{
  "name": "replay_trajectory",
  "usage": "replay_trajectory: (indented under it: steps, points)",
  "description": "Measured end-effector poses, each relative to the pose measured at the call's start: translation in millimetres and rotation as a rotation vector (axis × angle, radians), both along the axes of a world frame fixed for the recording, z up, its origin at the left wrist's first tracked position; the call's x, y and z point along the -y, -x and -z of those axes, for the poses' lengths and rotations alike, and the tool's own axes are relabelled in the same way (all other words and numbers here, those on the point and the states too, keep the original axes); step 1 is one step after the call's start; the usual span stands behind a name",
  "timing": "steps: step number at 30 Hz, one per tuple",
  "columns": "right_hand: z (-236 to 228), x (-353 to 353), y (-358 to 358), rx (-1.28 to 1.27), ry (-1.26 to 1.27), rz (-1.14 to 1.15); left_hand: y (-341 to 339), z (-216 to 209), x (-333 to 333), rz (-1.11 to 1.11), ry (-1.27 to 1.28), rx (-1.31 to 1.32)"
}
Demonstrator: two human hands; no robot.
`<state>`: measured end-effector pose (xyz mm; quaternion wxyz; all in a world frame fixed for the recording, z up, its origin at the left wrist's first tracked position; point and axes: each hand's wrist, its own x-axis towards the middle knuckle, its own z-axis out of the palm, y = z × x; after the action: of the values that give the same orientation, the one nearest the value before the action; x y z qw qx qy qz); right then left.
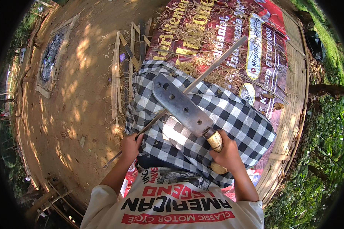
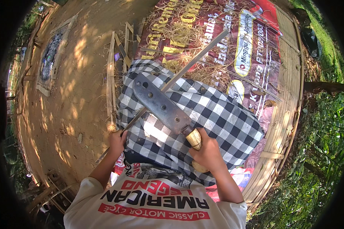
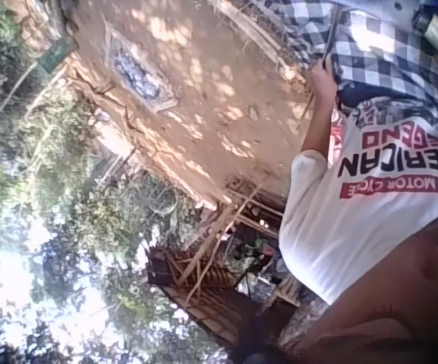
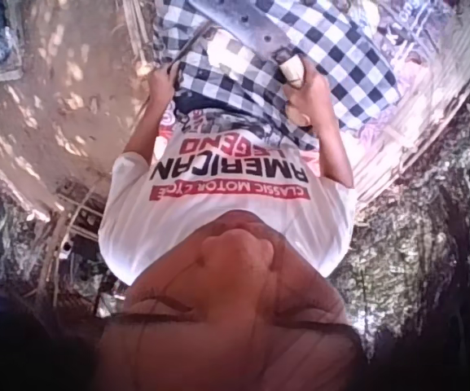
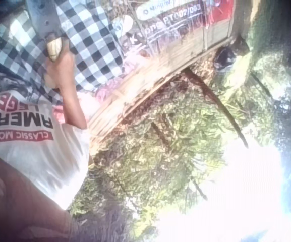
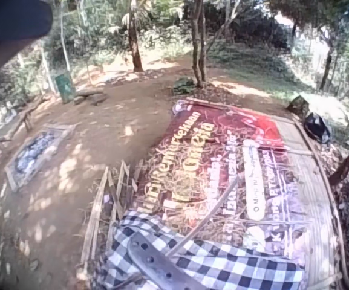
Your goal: The person uses a large knife to shave thin layers off a strip of bamboo held on a covered bamboo platform.
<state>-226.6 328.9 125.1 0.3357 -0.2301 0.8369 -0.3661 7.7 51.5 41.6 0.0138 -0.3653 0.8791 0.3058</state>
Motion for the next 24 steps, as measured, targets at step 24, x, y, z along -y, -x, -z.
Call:
replay_trajectory:
  steps: [24]
  points:
    - [-6,-19,64,-0.236,0.115,0.515,6,8,25,0.026,-0.176,-0.054]
